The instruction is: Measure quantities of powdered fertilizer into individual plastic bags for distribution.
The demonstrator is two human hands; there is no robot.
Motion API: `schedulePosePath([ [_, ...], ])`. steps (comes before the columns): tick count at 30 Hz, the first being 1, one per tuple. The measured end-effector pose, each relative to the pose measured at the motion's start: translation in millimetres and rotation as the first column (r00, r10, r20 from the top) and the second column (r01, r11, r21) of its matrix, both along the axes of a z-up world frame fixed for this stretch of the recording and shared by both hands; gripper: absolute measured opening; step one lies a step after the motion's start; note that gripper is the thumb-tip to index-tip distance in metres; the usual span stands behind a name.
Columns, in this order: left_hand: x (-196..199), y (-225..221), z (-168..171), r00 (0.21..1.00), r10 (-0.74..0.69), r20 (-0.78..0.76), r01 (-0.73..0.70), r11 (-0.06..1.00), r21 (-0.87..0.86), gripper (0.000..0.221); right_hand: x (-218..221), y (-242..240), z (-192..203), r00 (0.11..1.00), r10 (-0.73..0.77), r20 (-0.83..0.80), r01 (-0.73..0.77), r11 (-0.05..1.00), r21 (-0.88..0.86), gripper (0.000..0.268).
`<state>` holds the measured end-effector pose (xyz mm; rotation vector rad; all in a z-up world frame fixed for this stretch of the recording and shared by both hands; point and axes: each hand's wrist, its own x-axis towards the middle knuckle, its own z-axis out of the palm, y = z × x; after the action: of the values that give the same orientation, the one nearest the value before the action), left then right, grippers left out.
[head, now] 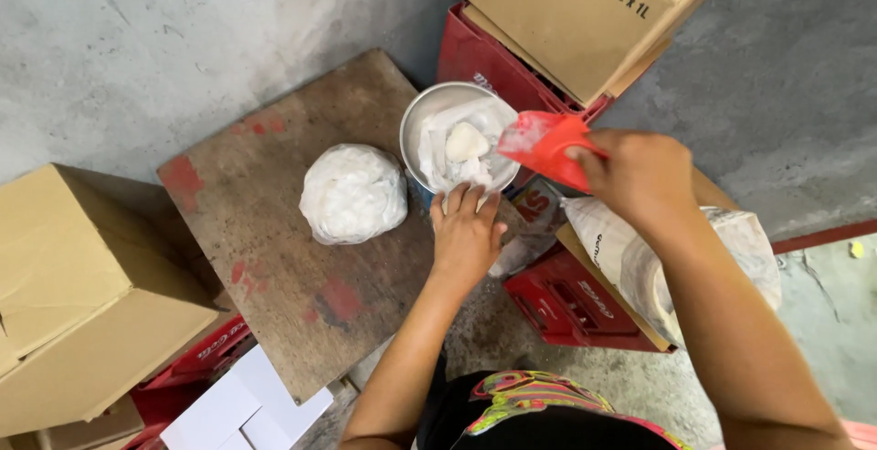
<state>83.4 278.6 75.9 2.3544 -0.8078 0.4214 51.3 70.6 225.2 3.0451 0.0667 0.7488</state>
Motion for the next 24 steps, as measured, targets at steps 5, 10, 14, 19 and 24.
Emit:
schedulePosePath([
  [5,-27,-24,7,0.997,-0.024,0.068,0.036,0.983,-0.180,0.045,-50,-47,-49,0.990,-0.076,0.116,-0.014,0.774,0.632,0.019],
  [10,-62,-64,20,0.991,-0.112,0.075,0.129,0.949,-0.288,0.040,-108,-95,-76,0.970,-0.238,0.057,0.056,0.442,0.895,0.016],
  [14,-91,-108,18,0.976,-0.213,0.054,0.219,0.928,-0.301,0.038,-171,-157,-102,0.944,-0.320,0.080,0.083,0.466,0.881,0.017],
  [19,-131,-170,8,0.964,-0.259,0.061,0.266,0.931,-0.251,0.038,-250,-216,-116,0.915,-0.400,0.047,0.096,0.329,0.939,0.019],
  [24,-165,-215,-2,0.963,-0.269,-0.013,0.260,0.943,-0.207,0.038,-317,-275,-144,0.841,-0.522,-0.142,0.336,0.300,0.893,0.025],
])
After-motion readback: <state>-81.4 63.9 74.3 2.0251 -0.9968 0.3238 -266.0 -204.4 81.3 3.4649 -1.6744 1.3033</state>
